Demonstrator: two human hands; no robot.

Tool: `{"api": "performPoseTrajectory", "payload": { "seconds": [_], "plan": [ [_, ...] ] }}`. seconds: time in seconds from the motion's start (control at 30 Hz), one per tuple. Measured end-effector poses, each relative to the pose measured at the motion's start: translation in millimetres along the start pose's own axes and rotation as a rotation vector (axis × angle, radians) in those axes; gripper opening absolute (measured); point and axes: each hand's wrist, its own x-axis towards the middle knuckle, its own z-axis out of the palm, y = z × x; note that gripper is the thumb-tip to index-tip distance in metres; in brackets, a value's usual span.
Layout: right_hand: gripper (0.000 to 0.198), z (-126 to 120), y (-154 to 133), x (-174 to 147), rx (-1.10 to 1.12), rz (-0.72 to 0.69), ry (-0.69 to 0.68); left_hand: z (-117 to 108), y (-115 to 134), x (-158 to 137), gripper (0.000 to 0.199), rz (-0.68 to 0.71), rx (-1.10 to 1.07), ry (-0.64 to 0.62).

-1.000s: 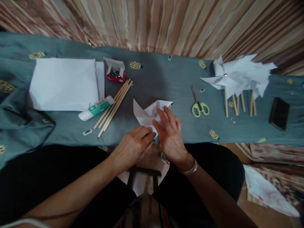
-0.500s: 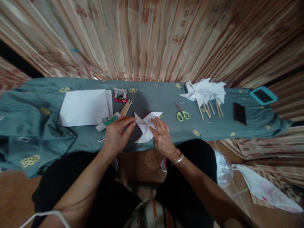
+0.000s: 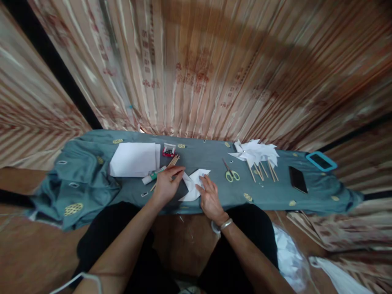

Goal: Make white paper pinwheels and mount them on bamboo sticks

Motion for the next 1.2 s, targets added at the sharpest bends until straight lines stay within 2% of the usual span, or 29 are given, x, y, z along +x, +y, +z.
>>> {"api": "performPoseTrajectory", "payload": {
  "seconds": [0.2,0.43,0.57,0.7,0.9,1.2],
  "plan": [
    [0.042,-3,14,8,-0.004,-0.116,-0.037,2,1,2,0.021,-0.001,0.013,0.017],
    [0.042,-3,20,9,0.000,-0.146,-0.053,2,-7,8,0.022,-0.051,0.025,-0.001],
    [0.043,-6,20,9,-0.011,-0.161,-0.069,1,-13,13,0.021,-0.099,0.022,0.046],
    [0.044,-9,19,10,0.013,-0.148,-0.082,7,-9,15,0.020,-0.126,0.005,0.077],
    [0.047,-3,17,7,0.077,-0.092,-0.032,18,0,7,0.019,-0.118,0.010,0.025],
    [0.041,-8,16,8,0.079,-0.096,-0.003,4,-9,-5,0.019,-0.063,0.033,-0.008]
  ]
}}
